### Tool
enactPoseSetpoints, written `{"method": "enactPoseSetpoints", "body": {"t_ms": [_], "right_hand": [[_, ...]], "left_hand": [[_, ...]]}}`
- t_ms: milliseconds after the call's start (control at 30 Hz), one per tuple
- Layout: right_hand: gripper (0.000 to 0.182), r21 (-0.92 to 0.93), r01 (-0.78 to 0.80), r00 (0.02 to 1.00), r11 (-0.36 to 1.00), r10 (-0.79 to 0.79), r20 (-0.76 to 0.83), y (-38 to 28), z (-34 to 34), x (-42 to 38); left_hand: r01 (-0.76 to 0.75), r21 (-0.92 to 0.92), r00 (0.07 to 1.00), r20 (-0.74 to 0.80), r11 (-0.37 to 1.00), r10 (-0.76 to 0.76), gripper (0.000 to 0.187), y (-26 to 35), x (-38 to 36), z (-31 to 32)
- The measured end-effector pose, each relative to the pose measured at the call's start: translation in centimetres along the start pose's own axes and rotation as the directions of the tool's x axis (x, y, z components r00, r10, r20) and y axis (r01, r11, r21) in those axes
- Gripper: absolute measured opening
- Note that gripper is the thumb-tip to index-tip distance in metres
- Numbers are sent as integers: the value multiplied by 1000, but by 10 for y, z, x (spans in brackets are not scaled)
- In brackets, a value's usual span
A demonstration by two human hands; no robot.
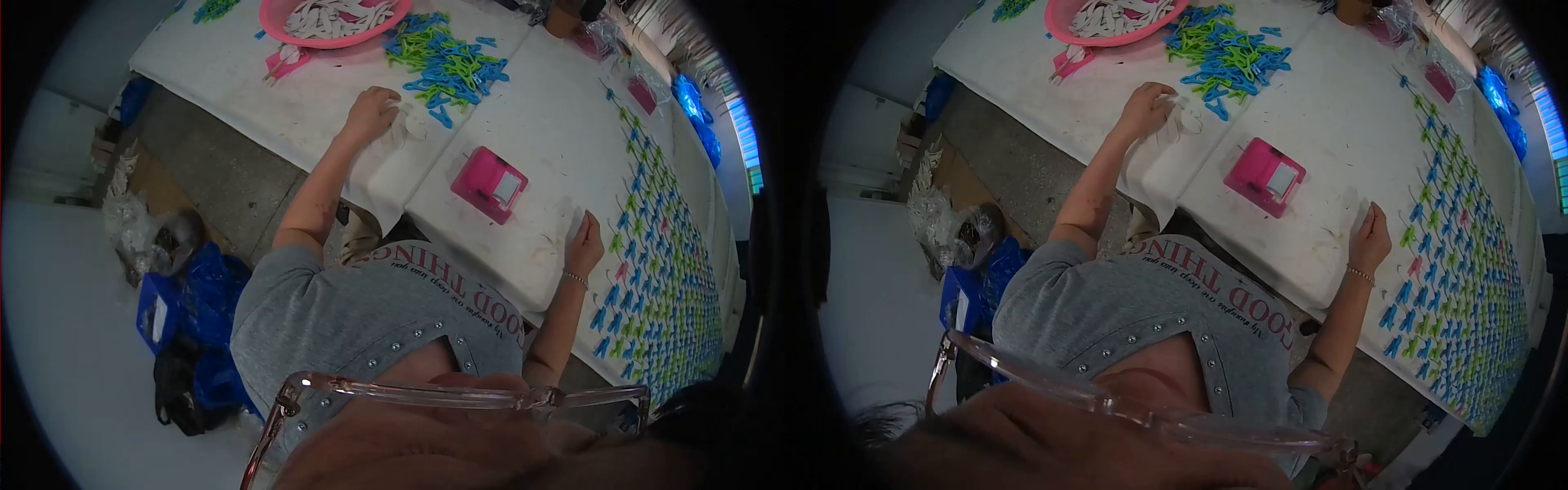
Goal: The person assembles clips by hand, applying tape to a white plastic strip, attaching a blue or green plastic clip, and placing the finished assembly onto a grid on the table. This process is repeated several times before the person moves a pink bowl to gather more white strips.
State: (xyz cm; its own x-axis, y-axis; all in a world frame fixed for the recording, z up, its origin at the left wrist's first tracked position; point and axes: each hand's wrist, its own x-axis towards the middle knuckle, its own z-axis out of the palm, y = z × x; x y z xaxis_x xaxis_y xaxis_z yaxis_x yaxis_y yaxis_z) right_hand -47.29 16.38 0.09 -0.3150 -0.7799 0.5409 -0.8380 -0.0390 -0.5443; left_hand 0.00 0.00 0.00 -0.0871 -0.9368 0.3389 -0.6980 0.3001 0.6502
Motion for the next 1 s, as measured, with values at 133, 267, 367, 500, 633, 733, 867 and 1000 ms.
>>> {"method": "enactPoseSetpoints", "body": {"t_ms": [133, 267, 367, 500, 633, 733, 867, 1000], "right_hand": [[22, -73, -54, 998, 996, 57, 40, -10, 2, -10], [22, -67, -33, 999, 997, 35, 21, -10, 3, -11], [21, -54, 0, 1000, 999, 0, 8, -13, 3, -11], [20, -33, 8, 1000, 999, -8, -23, -22, -1, -6], [14, -74, 137, 990, 988, -138, -10, -48, -6, 8], [11, 30, 171, 985, 985, -172, 32, -102, -1, 16], [14, 412, 115, 970, 904, -191, 150, -167, 19, 18], [17, 629, -206, 919, 750, -73, 388, -195, 36, 15]], "left_hand": [[-171, 106, 977, 148, 980, 155, 31, 1, -4, -18], [-229, -36, 918, 324, 973, 228, 32, 10, -15, -18], [-431, 139, 890, 227, 891, 395, 26, 7, -21, 0], [-425, 113, 900, 164, 898, 405, 18, 19, -19, -4], [-309, 59, 948, -59, 949, 312, 13, 23, -3, -9], [-145, -301, 985, -131, 942, 110, 18, 38, 10, -8], [11, -798, 993, 81, 602, 89, 33, 83, 4, -2], [-56, -912, 933, 97, 406, 347, 35, 132, -20, 14]]}}
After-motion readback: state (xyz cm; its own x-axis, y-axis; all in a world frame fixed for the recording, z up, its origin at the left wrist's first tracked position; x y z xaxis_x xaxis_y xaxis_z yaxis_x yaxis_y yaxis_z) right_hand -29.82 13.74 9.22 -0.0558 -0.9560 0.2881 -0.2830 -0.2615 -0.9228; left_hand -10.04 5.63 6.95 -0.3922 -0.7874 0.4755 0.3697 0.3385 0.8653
